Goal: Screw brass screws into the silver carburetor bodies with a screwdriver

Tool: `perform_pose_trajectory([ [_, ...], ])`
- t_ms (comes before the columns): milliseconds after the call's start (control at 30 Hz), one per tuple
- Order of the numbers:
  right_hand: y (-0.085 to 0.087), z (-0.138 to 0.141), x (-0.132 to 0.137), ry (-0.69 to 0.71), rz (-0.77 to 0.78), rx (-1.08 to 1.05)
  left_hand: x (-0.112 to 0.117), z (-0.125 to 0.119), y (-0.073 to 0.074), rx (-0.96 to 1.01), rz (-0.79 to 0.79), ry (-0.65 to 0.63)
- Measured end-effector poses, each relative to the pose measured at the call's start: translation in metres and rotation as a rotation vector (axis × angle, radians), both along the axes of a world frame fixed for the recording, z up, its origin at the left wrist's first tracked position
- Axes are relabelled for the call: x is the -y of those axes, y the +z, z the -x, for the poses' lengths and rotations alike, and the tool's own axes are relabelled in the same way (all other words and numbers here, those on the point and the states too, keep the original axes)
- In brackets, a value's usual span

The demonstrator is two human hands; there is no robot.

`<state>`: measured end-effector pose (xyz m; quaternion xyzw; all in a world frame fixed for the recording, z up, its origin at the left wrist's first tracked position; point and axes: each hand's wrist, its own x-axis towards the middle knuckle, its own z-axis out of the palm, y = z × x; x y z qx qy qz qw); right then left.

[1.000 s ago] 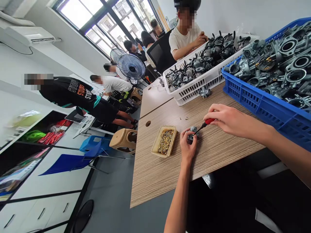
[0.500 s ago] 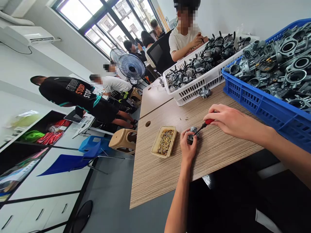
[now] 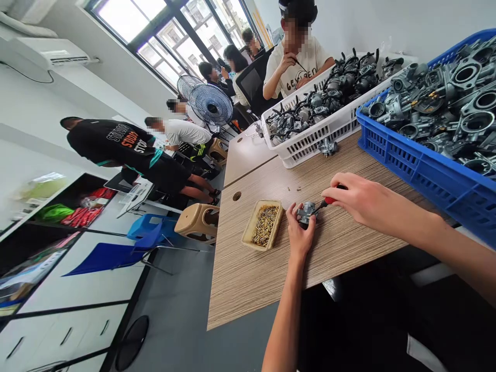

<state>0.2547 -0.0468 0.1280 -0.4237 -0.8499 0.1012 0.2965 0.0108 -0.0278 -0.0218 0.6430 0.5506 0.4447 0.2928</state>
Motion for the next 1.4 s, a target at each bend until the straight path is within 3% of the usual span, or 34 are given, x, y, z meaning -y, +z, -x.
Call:
perform_pose_trajectory([
  [400, -0.002, 0.016, 0.009, -0.04, -0.133, 0.199, -0.003, 0.001, 0.002, -0.082, 0.003, -0.038],
  [733, -0.001, 0.011, 0.012, -0.029, -0.002, 0.225, -0.004, 0.001, -0.002, -0.082, -0.006, -0.039],
  [933, 0.001, 0.014, 0.014, -0.15, 0.048, 0.315, -0.004, 0.002, -0.003, -0.056, 0.002, -0.055],
  [1167, 0.008, 0.011, 0.016, -0.018, 0.122, 0.233, -0.004, 0.001, 0.001, -0.024, 0.026, -0.061],
  [1400, 0.005, 0.014, 0.014, -0.176, 0.082, 0.328, -0.003, 0.001, 0.002, -0.029, 0.049, -0.053],
])
